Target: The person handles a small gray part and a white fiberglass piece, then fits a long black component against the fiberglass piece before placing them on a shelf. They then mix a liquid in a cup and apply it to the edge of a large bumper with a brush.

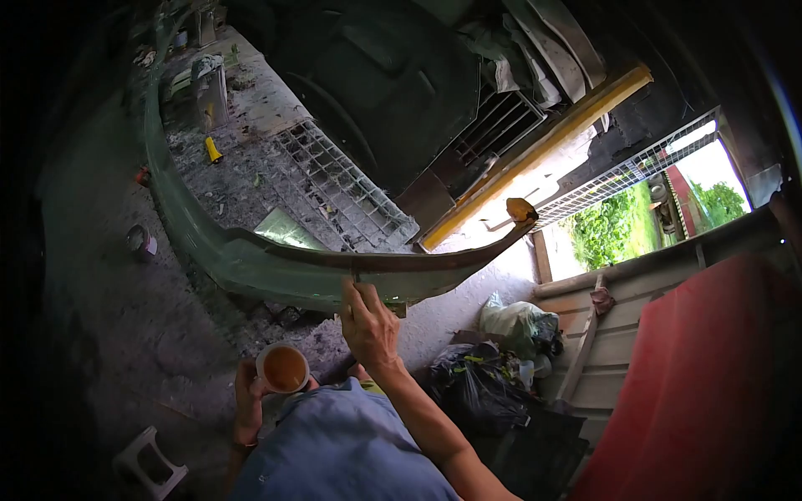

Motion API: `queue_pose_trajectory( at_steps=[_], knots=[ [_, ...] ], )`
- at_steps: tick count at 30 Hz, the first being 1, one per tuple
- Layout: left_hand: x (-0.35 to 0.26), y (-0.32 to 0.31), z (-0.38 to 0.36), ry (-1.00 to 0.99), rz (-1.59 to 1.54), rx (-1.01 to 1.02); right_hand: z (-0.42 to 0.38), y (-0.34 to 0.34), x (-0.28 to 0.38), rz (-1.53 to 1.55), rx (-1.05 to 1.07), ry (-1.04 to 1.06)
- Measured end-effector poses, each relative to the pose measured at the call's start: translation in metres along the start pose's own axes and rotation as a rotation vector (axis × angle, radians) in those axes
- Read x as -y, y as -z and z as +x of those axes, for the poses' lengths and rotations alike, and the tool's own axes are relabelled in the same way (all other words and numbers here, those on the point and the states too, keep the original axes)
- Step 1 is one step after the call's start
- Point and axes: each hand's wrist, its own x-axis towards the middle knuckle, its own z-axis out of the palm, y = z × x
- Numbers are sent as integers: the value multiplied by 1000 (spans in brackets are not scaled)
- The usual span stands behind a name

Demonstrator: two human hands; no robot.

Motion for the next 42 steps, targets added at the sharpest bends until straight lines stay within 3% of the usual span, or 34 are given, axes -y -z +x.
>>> queue_pose_trajectory(
  at_steps=[9,15,16,19,20,23,24,26,29,33,38,42],
  knots=[
    [-5,12,-6,-53,-11,-30,10,-43,29,43,94,53],
    [11,10,8,-3,0,57,18,28,21,247,122,-7],
    [9,7,9,-22,-13,74,18,50,14,235,170,-109],
    [16,8,15,-80,-29,121,37,112,1,113,222,-83],
    [-1,-1,12,-3,-125,133,43,124,-3,78,238,-86],
    [12,1,15,-17,-212,162,80,143,-2,-410,496,219],
    [14,2,15,-23,-229,147,91,135,0,-414,508,239],
    [18,3,13,-26,-179,118,112,112,3,-591,887,349],
    [19,0,6,-43,-222,71,132,56,15,-518,1034,549],
    [21,3,-12,-106,-289,-33,152,-19,54,-521,1111,787],
    [40,3,-32,-171,-332,-209,166,-100,81,-380,1140,932],
    [50,1,-40,-248,-383,-301,170,-113,118,-336,1141,1021]
  ],
)
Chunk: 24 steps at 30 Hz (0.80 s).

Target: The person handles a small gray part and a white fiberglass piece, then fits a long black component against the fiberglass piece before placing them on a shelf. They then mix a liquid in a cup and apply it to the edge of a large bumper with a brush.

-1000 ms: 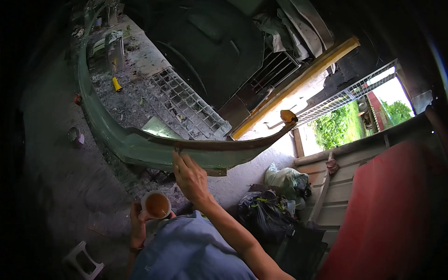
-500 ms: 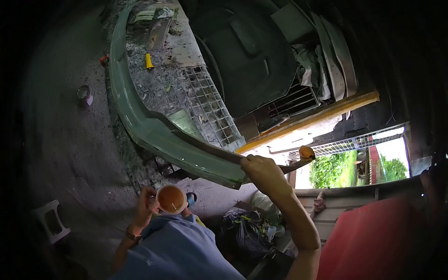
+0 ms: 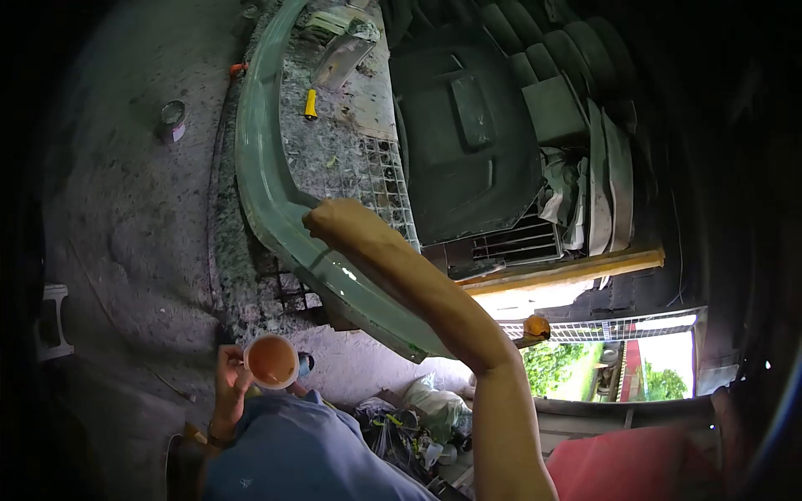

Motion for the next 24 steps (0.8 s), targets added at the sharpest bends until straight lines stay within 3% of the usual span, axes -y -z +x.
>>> queue_pose_trajectory(
  at_steps=[2,3,7,11,13,15,20,24],
  knots=[
    [2,2,-4,-25,4,-22,-19,5,9,-4,-185,206],
    [0,2,-4,-20,7,-21,-31,-3,6,-76,-142,263],
    [-20,-8,0,-20,28,13,-102,-11,15,-277,16,157],
    [-8,-5,7,-58,35,32,-131,-6,21,-195,39,127],
    [-12,-8,10,-8,-15,52,-126,15,29,-67,203,-54],
    [-18,-11,9,30,6,57,-98,3,9,51,219,-90],
    [-10,-13,6,-6,24,25,-1,-13,-14,4,74,102],
    [-4,-15,3,-39,17,8,5,-19,-15,91,-136,239]
  ],
)
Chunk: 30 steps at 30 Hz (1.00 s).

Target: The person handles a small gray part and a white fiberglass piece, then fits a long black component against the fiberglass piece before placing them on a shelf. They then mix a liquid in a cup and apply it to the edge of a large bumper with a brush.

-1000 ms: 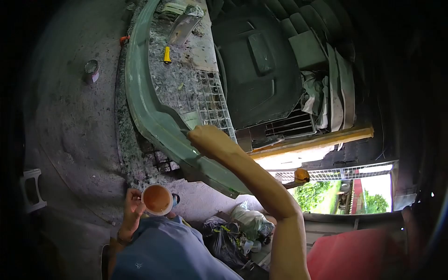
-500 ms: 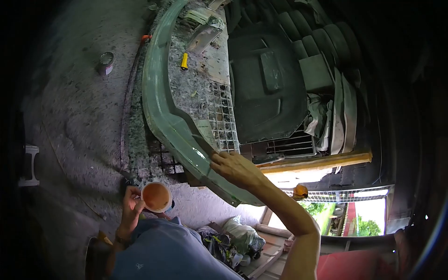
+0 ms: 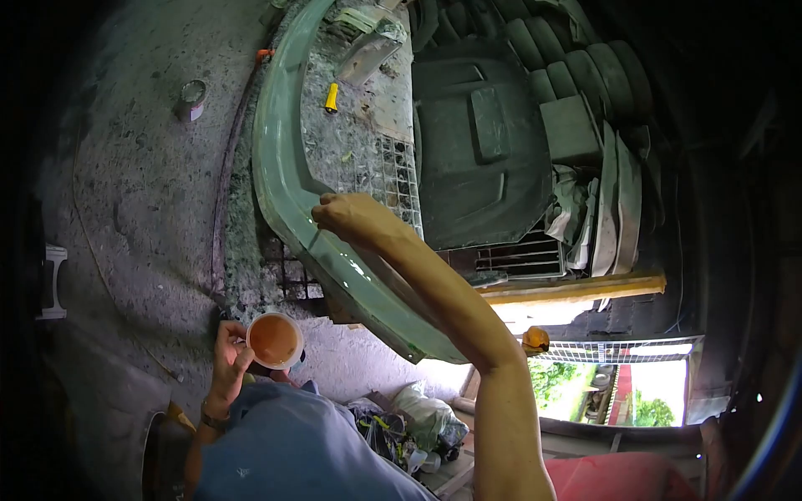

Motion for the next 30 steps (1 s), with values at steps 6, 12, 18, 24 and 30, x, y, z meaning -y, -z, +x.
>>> queue_pose_trajectory(
  at_steps=[6,12,18,24,30],
  knots=[
    [7,-14,-2,-48,45,-2,-100,0,17,-72,112,-16],
    [24,-25,-4,-56,110,-12,-193,30,62,-65,162,-196],
    [36,-35,-7,-67,126,15,-265,36,78,67,204,-430],
    [38,-40,-8,-90,95,38,-262,59,74,124,451,-556],
    [19,-37,-14,-17,31,12,-150,14,37,149,342,-416]
  ],
)
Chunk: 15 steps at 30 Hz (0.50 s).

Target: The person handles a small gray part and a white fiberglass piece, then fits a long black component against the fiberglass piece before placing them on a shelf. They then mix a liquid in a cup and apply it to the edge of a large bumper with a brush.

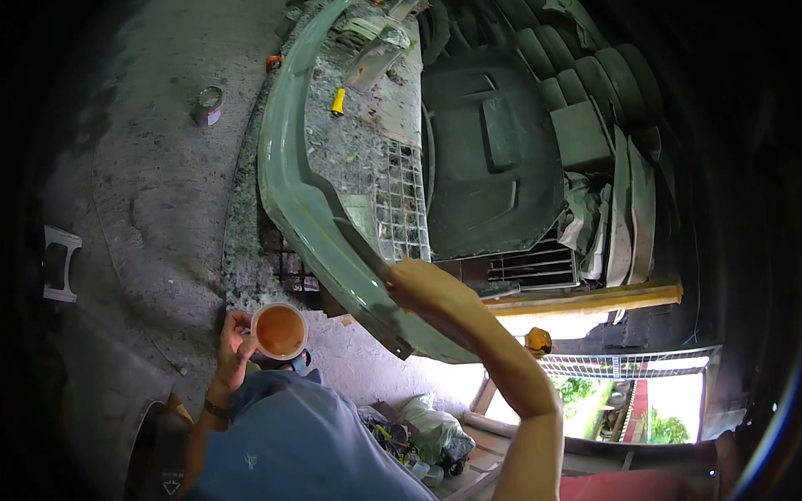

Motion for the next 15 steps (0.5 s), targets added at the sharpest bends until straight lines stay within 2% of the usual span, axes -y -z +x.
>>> queue_pose_trajectory(
  at_steps=[3,10,13,15],
  knots=[
    [-3,9,-1,-71,-17,-42,64,1,9,-39,-160,82],
    [-1,37,-13,-107,-9,-143,177,21,23,-166,-184,153],
    [2,44,-14,-121,24,-176,201,35,31,-86,-124,108],
    [5,46,-15,-119,63,-218,212,38,33,6,-206,104]
  ],
)
